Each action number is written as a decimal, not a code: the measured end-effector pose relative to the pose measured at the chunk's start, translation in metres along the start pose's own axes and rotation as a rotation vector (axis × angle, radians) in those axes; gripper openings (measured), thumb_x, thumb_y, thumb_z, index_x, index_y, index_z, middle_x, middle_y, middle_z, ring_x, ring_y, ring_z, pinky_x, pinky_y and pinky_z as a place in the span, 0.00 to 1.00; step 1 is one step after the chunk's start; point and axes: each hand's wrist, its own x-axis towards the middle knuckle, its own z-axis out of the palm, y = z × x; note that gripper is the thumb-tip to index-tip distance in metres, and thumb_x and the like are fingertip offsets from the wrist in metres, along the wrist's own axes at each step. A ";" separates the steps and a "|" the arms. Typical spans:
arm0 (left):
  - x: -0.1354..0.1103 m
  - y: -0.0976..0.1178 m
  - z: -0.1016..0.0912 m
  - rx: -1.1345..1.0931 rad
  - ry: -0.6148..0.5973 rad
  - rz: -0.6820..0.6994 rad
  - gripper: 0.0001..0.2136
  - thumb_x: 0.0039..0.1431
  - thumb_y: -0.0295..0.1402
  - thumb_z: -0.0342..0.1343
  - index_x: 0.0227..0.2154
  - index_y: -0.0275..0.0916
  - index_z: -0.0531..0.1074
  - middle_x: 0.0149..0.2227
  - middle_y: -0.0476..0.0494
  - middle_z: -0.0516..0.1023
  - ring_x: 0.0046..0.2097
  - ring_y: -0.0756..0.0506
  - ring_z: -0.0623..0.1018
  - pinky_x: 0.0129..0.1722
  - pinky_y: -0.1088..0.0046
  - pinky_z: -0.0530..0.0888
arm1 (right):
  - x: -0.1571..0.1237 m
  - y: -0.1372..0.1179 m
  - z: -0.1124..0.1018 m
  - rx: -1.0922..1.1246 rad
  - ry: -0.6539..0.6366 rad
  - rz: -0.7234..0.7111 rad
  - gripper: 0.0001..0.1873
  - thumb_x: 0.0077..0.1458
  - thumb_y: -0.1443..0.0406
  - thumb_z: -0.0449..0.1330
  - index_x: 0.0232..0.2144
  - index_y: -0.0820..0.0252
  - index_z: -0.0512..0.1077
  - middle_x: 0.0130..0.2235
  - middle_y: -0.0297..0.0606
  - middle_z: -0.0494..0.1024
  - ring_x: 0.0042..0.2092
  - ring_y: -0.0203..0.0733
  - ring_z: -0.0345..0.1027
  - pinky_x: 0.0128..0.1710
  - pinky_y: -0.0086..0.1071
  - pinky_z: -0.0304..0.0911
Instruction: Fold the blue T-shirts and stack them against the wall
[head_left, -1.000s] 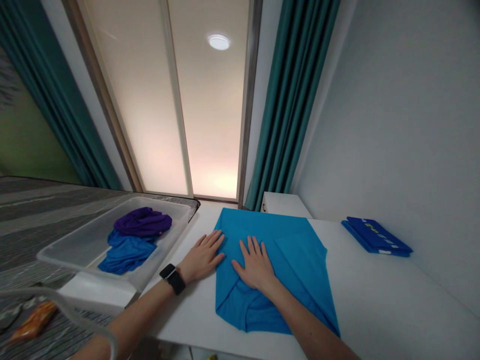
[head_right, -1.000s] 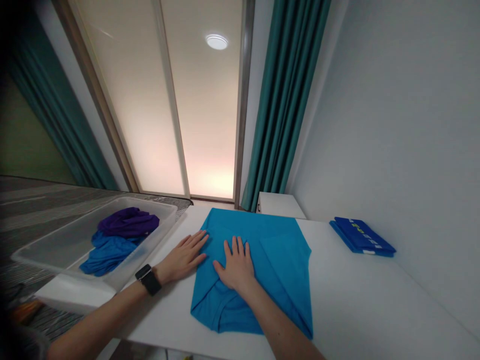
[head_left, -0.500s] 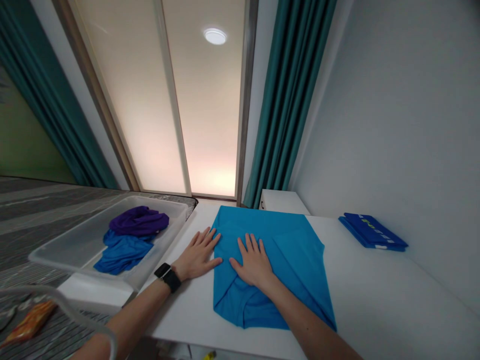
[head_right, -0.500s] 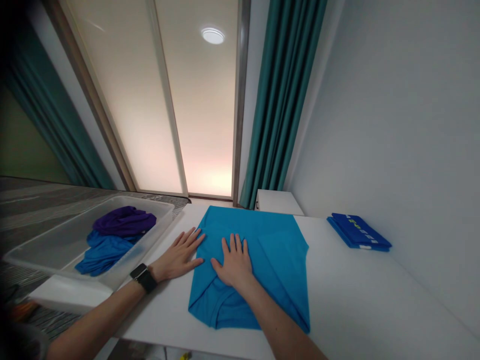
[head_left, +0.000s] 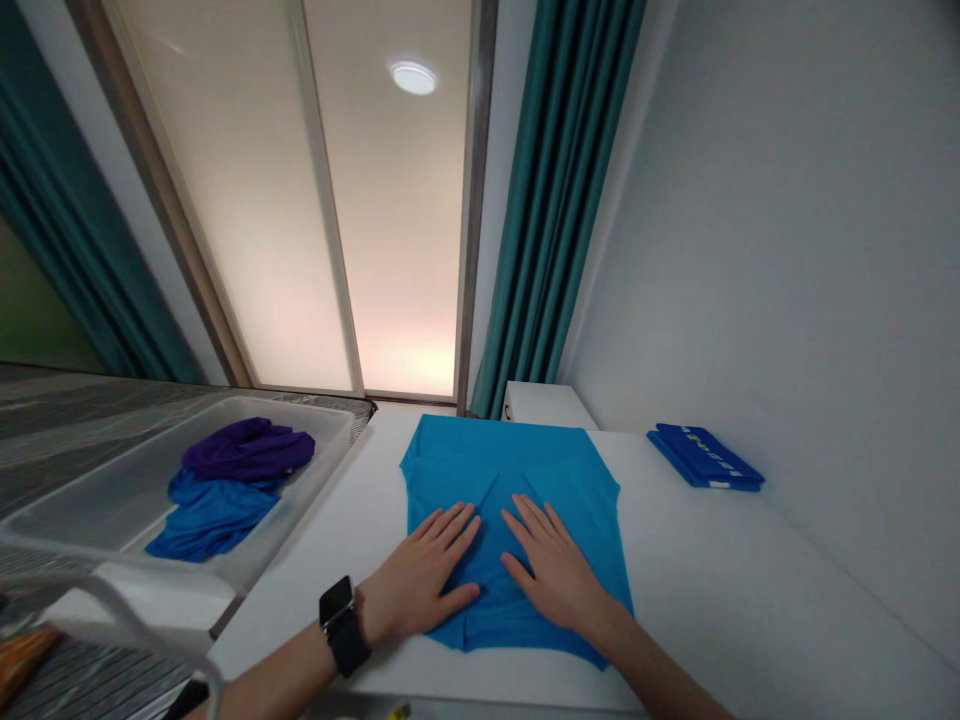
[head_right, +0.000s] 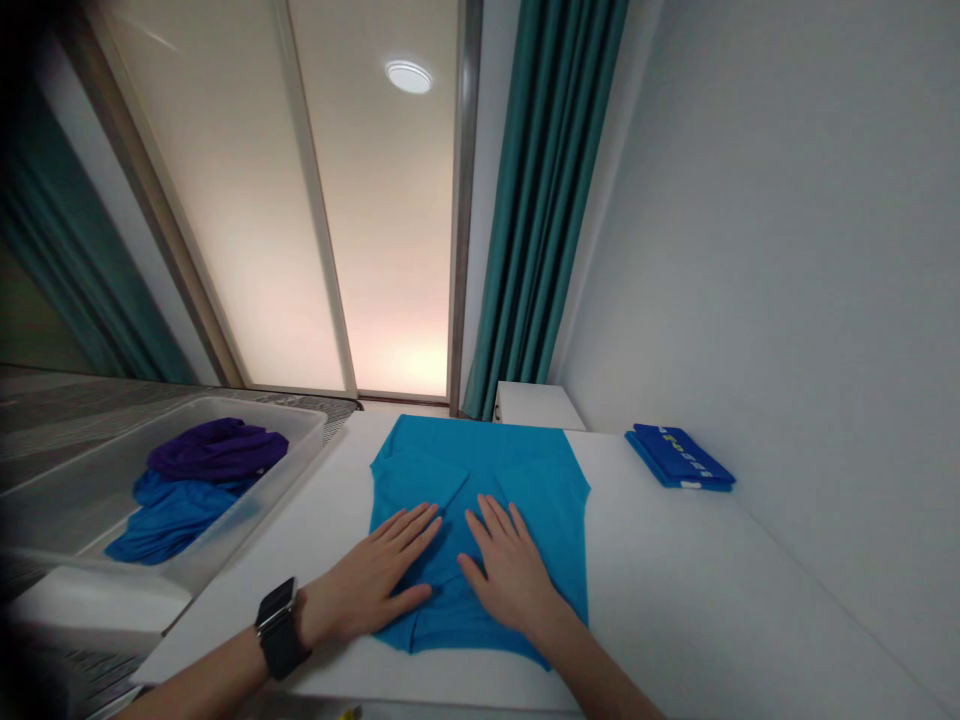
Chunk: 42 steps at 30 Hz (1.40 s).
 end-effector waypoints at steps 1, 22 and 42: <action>0.000 0.002 0.001 0.003 -0.006 0.009 0.34 0.65 0.52 0.45 0.68 0.44 0.45 0.70 0.39 0.46 0.69 0.36 0.51 0.66 0.50 0.53 | -0.011 0.006 0.000 0.001 -0.001 0.000 0.31 0.65 0.50 0.43 0.66 0.51 0.55 0.70 0.35 0.47 0.70 0.47 0.38 0.68 0.48 0.34; -0.032 0.009 0.008 0.035 0.009 0.051 0.35 0.64 0.52 0.48 0.68 0.49 0.43 0.70 0.42 0.47 0.68 0.33 0.55 0.64 0.46 0.56 | -0.073 0.003 0.013 0.087 -0.081 0.113 0.37 0.62 0.43 0.44 0.68 0.47 0.44 0.70 0.33 0.36 0.70 0.54 0.30 0.68 0.54 0.30; -0.006 -0.040 0.006 0.082 0.038 -0.034 0.31 0.67 0.51 0.42 0.68 0.50 0.43 0.69 0.44 0.49 0.68 0.36 0.56 0.66 0.51 0.54 | -0.021 0.040 0.002 0.022 -0.078 0.082 0.39 0.64 0.43 0.37 0.68 0.56 0.46 0.70 0.39 0.41 0.70 0.49 0.32 0.68 0.50 0.29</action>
